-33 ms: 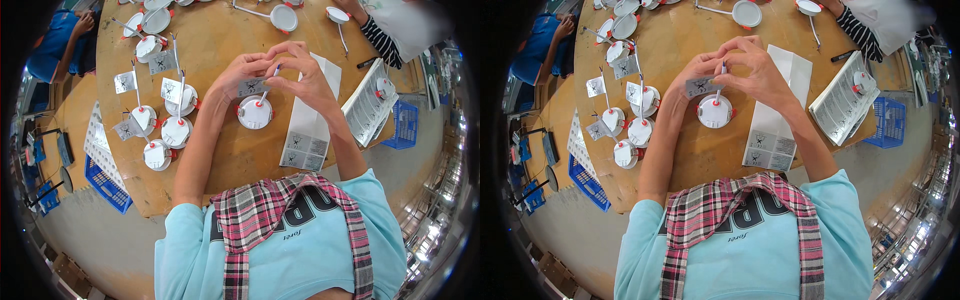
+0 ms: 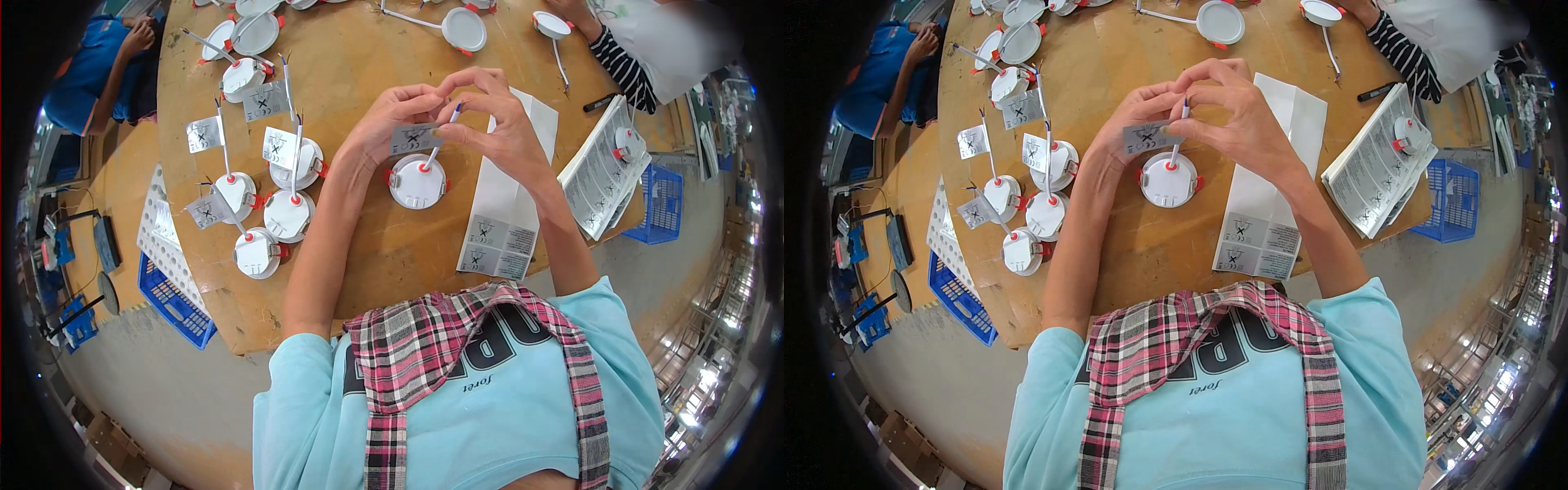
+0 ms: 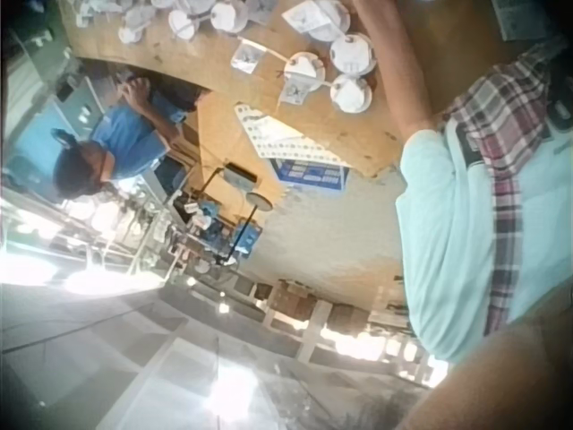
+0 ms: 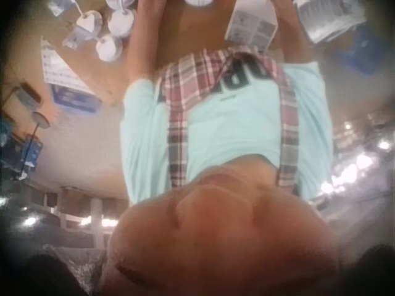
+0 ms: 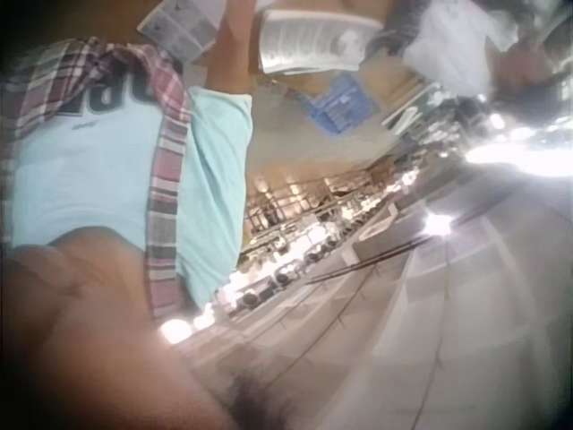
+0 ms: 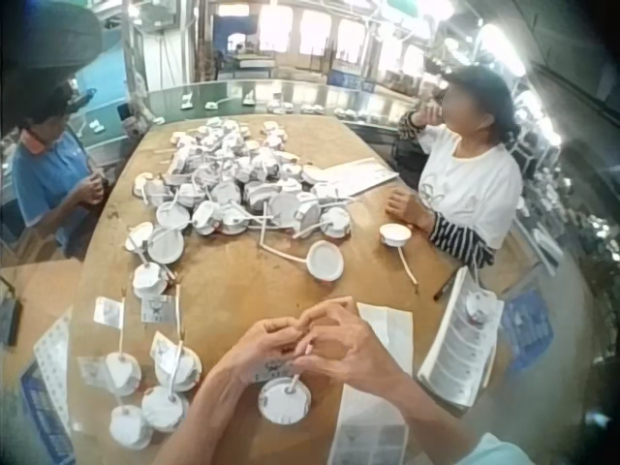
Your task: Peeling and applying information labels to the side of small LED light fixtures.
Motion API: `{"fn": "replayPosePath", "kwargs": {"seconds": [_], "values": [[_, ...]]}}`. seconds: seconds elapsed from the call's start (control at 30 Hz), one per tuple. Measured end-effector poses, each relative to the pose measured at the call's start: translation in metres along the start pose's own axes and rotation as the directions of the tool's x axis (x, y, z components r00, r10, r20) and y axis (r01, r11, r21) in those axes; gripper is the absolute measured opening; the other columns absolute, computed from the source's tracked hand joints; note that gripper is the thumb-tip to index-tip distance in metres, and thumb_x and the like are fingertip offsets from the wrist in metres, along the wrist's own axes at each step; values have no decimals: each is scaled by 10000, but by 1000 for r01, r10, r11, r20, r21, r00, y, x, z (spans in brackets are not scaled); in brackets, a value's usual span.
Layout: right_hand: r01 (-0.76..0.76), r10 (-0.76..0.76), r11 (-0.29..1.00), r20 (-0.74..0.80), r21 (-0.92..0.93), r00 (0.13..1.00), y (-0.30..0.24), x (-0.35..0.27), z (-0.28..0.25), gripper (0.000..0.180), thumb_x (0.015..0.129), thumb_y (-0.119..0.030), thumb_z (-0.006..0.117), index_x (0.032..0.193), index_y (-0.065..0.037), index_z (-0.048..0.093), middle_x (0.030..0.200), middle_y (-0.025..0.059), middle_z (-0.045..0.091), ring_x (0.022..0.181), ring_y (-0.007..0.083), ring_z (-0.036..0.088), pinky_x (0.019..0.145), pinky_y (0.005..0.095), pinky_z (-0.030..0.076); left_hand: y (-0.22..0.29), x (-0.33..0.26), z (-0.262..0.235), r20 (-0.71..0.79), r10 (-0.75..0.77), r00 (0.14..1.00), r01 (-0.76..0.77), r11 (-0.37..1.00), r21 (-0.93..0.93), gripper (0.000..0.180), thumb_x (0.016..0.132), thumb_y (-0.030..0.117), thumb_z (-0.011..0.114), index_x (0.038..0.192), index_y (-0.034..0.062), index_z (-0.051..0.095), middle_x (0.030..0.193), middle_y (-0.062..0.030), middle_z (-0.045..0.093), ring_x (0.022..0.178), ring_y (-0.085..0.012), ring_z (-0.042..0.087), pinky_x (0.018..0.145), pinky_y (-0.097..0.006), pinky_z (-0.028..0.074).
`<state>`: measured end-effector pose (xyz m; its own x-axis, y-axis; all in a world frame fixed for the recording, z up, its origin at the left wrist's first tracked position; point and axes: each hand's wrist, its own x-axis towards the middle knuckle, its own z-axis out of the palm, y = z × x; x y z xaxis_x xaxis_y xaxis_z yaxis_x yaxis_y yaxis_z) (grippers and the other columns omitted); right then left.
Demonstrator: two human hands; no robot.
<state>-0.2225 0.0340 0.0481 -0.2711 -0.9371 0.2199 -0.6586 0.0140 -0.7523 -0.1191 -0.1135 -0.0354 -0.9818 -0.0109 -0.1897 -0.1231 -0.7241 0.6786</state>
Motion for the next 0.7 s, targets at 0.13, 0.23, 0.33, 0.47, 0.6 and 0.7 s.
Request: {"fn": "replayPosePath", "kwargs": {"seconds": [0.13, 0.23, 0.33, 0.47, 0.6, 0.7], "values": [[-27, 33, 998, -111, 51, 993, 3, -5, 5, 93, 752, -153, 724, 809, -86, 692, 1009, -5, 547, 1014, 182, 441, 895, 324, 394, 0, -14, 6, -205, 144, 968, -131, 988, 78, 178, 876, 235, 629, 903, 60, 641, 832, -17, 635, 744, -104, 606, 684, -266, 501], [-85, 110, 983, -148, 163, 983, 8, -9, 9, 97, 760, -141, 718, 818, -70, 687, 973, 7, 562, 945, 163, 486, 867, 309, 407, -2, -19, 5, -233, 197, 952, -186, 980, 69, 169, 889, 229, 613, 907, 63, 633, 867, -26, 641, 774, -100, 611, 715, -274, 517], [-119, 182, 935, -161, 335, 970, 15, -10, 16, 101, 779, -122, 706, 834, -42, 680, 898, 12, 585, 861, 135, 536, 826, 290, 430, -6, -21, 3, -257, 231, 938, -229, 973, 36, 157, 887, 206, 616, 922, 55, 639, 898, -39, 651, 798, -105, 622, 756, -283, 526], [-185, 308, 828, -155, 529, 939, 13, -9, 21, 99, 829, -88, 667, 883, -6, 667, 823, 9, 617, 791, 97, 575, 773, 256, 468, -7, -21, 2, -292, 288, 912, -281, 957, 67, 155, 887, 182, 614, 945, 41, 643, 916, -44, 655, 820, -103, 621, 778, -286, 520], [-181, 314, 823, -166, 539, 935, 13, -9, 24, 101, 851, -79, 642, 911, -1, 663, 865, 20, 637, 788, 85, 575, 762, 244, 480, -6, -24, 1, -304, 304, 903, -291, 953, 91, 166, 888, 176, 611, 960, 30, 641, 916, -40, 655, 841, -103, 616, 792, -280, 506], [-169, 310, 835, -193, 523, 931, 13, -7, 27, 104, 862, -75, 626, 920, 2, 665, 893, 25, 649, 790, 82, 575, 751, 238, 481, -6, -24, 2, -311, 321, 894, -299, 947, 117, 174, 886, 170, 612, 974, 24, 642, 914, -39, 655, 858, -105, 611, 801, -274, 492]]}}
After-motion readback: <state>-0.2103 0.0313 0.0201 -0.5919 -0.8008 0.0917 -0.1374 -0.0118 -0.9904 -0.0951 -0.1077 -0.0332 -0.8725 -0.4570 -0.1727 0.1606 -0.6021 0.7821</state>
